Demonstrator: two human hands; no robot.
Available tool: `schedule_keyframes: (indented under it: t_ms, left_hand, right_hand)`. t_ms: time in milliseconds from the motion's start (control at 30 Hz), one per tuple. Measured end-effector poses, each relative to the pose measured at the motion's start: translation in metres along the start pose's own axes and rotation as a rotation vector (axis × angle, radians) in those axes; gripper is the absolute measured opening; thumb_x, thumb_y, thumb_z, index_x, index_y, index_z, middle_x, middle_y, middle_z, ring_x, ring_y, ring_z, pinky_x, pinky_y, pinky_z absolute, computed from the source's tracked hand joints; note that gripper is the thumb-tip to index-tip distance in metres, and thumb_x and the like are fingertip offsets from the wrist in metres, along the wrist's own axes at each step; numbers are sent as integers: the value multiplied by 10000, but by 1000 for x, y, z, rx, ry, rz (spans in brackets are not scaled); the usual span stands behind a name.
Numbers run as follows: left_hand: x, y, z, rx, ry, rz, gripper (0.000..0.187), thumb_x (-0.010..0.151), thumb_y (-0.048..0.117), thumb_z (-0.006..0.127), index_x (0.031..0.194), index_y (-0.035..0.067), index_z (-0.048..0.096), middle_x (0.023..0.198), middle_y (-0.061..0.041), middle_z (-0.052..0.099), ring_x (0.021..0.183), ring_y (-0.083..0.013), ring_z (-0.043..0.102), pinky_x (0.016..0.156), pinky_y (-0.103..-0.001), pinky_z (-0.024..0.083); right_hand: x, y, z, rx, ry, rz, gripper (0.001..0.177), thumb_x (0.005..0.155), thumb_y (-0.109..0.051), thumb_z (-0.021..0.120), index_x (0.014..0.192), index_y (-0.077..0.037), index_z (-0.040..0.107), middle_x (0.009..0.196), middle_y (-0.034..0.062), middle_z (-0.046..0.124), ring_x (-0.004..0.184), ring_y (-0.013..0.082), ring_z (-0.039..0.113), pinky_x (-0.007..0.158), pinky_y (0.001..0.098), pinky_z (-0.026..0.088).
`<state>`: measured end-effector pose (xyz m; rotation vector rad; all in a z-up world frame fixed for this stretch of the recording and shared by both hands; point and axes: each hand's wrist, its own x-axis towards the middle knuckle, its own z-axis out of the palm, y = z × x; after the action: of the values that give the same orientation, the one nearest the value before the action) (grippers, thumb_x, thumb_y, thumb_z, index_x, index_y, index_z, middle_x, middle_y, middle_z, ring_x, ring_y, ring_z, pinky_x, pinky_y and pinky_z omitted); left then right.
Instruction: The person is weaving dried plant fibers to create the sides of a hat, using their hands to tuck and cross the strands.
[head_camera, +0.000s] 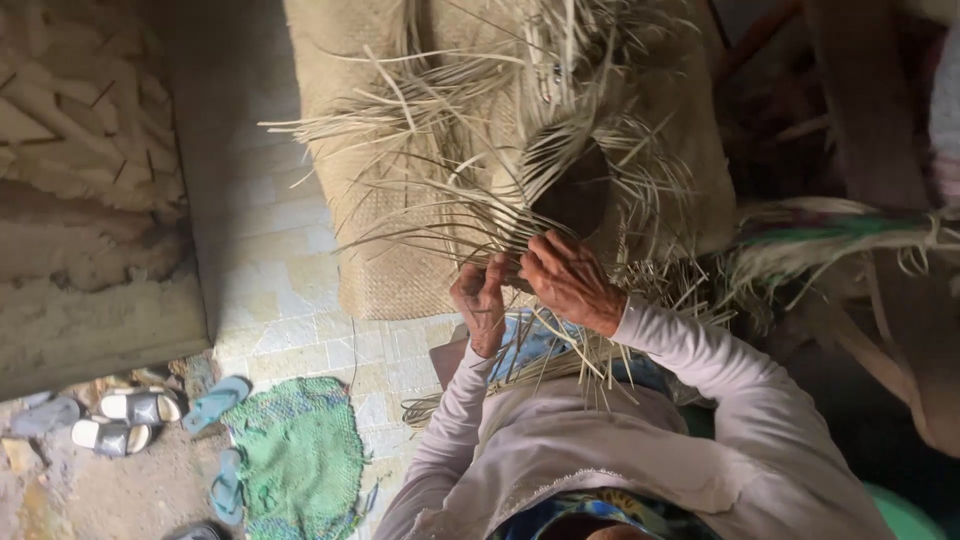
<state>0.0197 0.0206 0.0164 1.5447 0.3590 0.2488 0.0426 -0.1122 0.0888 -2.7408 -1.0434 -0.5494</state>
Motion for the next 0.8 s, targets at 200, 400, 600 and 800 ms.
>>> schedule_keyframes:
  t_ms: [200, 400, 600, 800]
  left_hand:
    - [-7, 36, 4, 232, -84, -24, 263, 811, 242, 672, 631, 51, 649, 492, -133, 578, 541, -198, 602, 580, -328, 459]
    - [-3, 27, 3, 170, -51, -124, 285, 829, 325, 641, 648, 106, 642, 483, -61, 582, 562, -156, 556, 634, -290, 443]
    - [-5, 26, 6, 86, 15, -165, 319, 801, 331, 654, 636, 59, 626, 524, -100, 574, 544, -156, 472, 570, -288, 417]
    - [-1, 1, 3, -19, 82, -137, 290, 784, 302, 649, 619, 66, 620, 521, -80, 539, 525, -114, 467, 469, -245, 347]
  right_hand:
    - [-3, -7, -5, -35, -106, 92, 137, 786, -84, 514, 651, -90, 541, 626, 44, 431, 595, 191, 449, 480, 302, 361]
    - [-25, -6, 6, 9, -55, 169, 116, 780, -127, 549, 680, -83, 510, 603, 87, 466, 620, 242, 507, 490, 323, 399]
    - [-76, 22, 5, 167, -115, 172, 130, 864, -141, 526, 758, -75, 563, 623, 62, 495, 617, 207, 503, 504, 286, 406]
    - [-117, 42, -21, 200, -78, 254, 139, 894, -163, 526, 786, -84, 564, 650, 58, 483, 612, 204, 511, 493, 290, 417]
